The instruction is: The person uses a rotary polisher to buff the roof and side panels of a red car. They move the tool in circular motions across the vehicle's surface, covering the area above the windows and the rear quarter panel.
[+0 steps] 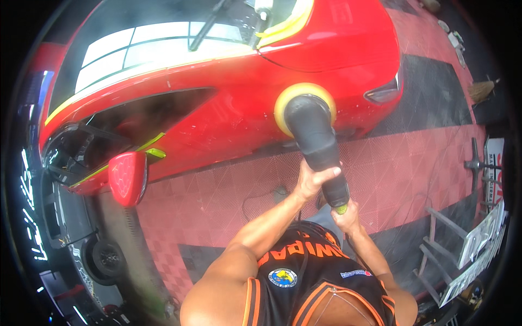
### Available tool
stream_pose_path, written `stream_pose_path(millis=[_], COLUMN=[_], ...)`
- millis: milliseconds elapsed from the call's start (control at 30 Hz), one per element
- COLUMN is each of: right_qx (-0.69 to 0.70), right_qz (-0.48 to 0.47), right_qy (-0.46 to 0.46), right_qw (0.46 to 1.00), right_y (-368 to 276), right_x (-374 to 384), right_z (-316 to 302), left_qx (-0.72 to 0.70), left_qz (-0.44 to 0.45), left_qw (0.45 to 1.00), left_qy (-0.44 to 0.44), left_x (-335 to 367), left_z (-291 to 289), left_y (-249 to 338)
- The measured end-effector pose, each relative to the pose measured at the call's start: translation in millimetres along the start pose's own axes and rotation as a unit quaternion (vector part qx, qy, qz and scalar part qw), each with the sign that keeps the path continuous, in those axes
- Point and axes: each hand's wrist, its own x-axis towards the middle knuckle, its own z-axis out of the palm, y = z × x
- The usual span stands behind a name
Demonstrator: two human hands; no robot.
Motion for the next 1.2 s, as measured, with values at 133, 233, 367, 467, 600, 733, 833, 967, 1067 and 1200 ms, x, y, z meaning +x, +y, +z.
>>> stream_pose_path(millis=[133,233,367,467,600,733,833,967,1067,1200], right_qx=[-0.002,0.006,0.103,0.118,0.165,0.226,0.233,0.259,0.053,-0.043], right_qz=[-0.096,-0.106,-0.143,-0.078,-0.039,-0.073,-0.136,-0.148,-0.154,-0.209], right_qy=[0.044,0.045,-0.01,-0.026,0.074,0.167,0.2,0.247,0.242,0.373], right_qw=[0.994,0.993,0.984,0.99,0.983,0.957,0.942,0.922,0.957,0.903], right_y=[-12,-47,-66,-106,-154,-170,-167,-184,-219,-214], right_x=[-7,-10,-19,-34,-56,-78,-83,-104,-107,-100], right_z=[-1,-5,-4,3,38,79,92,97,71,74], left_qx=[0.029,0.056,0.065,0.072,0.074,0.059,0.084,0.053,0.126,0.088], left_qz=[0.042,0.082,0.167,0.194,0.23,0.251,0.272,0.28,0.266,0.282], left_qw=[0.998,0.993,0.978,0.965,0.955,0.948,0.938,0.92,0.927,0.923], left_qy=[-0.034,-0.063,-0.108,-0.162,-0.17,-0.186,-0.197,-0.268,-0.232,-0.247], left_x=[-16,-25,-45,-58,-86,-106,-122,-139,-142,-150], left_z=[25,33,41,38,31,23,27,54,63,87], left_y=[40,67,112,132,151,164,173,195,228,246])
